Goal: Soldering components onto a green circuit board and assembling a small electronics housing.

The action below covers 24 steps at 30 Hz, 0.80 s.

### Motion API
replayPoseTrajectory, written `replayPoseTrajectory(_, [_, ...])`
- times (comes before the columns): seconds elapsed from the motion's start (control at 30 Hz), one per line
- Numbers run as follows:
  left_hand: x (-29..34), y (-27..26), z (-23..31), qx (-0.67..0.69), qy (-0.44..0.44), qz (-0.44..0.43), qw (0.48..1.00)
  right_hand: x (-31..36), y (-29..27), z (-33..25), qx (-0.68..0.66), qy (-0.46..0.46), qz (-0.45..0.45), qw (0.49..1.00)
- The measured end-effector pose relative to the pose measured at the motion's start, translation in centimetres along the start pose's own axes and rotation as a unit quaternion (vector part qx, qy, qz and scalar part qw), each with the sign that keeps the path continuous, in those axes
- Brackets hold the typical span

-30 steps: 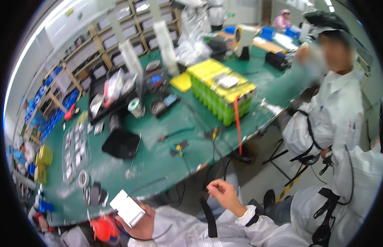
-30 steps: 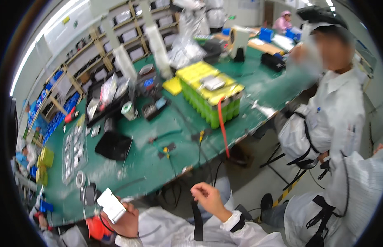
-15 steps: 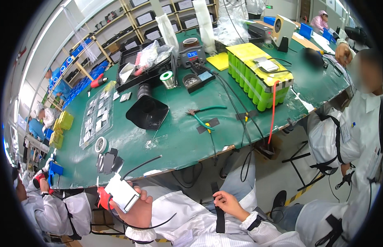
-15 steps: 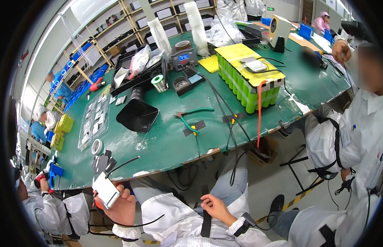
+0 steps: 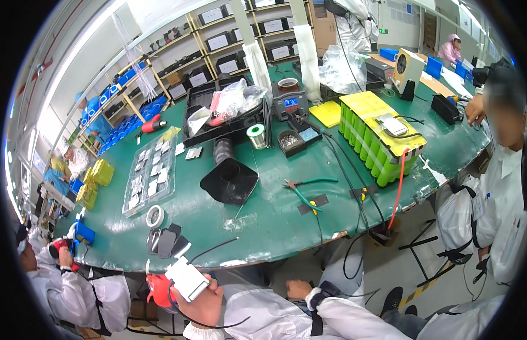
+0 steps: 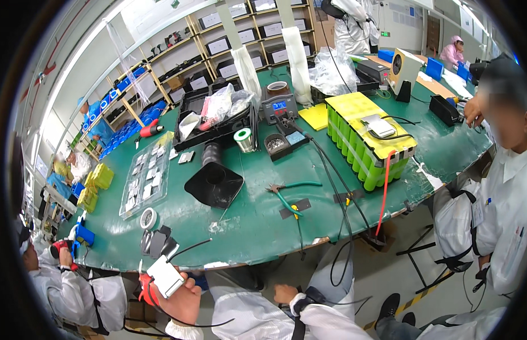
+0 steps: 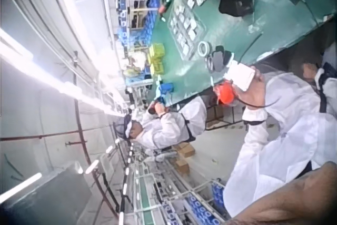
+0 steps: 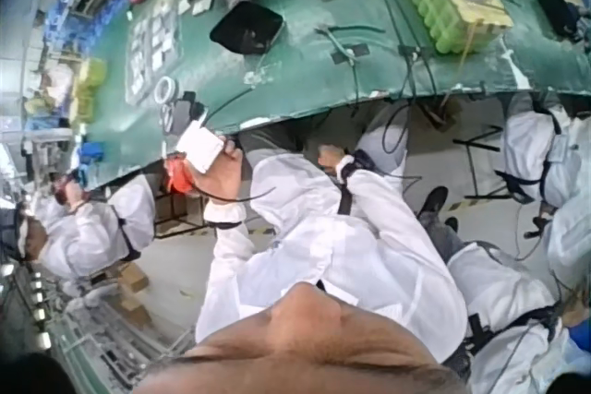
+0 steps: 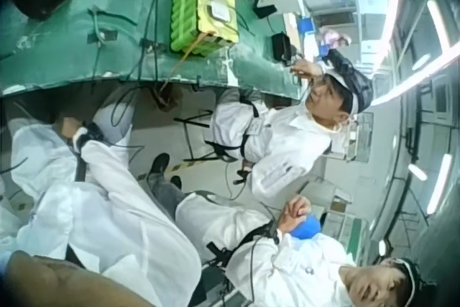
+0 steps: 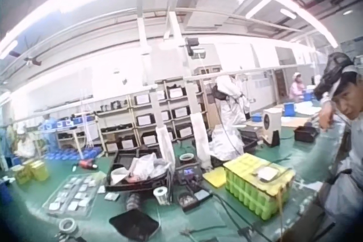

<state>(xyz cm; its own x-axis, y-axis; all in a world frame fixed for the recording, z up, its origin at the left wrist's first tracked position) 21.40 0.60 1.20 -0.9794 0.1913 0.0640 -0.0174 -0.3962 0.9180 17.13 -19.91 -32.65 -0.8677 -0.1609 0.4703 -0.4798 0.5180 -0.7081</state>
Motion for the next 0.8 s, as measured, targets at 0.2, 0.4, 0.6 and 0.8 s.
replayPoseTrajectory(0.2, [-4.2, -1.4, 1.0, 0.009, -0.035, -0.066, 0.997, 1.9, 4.4, -5.1, 0.086, -0.071, -0.19, 0.976])
replayPoseTrajectory(0.4, [-7.5, 1.2, -1.2, -0.072, -0.203, -0.046, 0.975, -7.5, -2.7, -26.2, -0.156, -0.248, -0.062, 0.954])
replayPoseTrajectory(0.6, [-10.7, 1.6, -1.0, -0.22, -0.122, -0.078, 0.965, -9.2, -2.0, -19.1, -0.067, -0.181, -0.07, 0.979])
replayPoseTrajectory(0.8, [-10.3, -1.9, -3.1, -0.391, -0.033, -0.096, 0.915, -0.3, -3.3, -6.2, 0.05, -0.103, -0.024, 0.993])
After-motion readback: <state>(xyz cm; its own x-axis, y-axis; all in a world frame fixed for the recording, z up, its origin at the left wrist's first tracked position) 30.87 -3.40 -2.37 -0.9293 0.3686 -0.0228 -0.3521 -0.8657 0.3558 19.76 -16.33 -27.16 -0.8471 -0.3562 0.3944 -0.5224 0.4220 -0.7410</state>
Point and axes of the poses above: each hand's wrist, its own x-axis away from the middle knuckle, its own y-axis out of the palm, z = x × y, the point moved 5 cm from there along -x, towards the middle knuckle, and after that the axes turned 10 degrees about x, right-handed, at the moved point
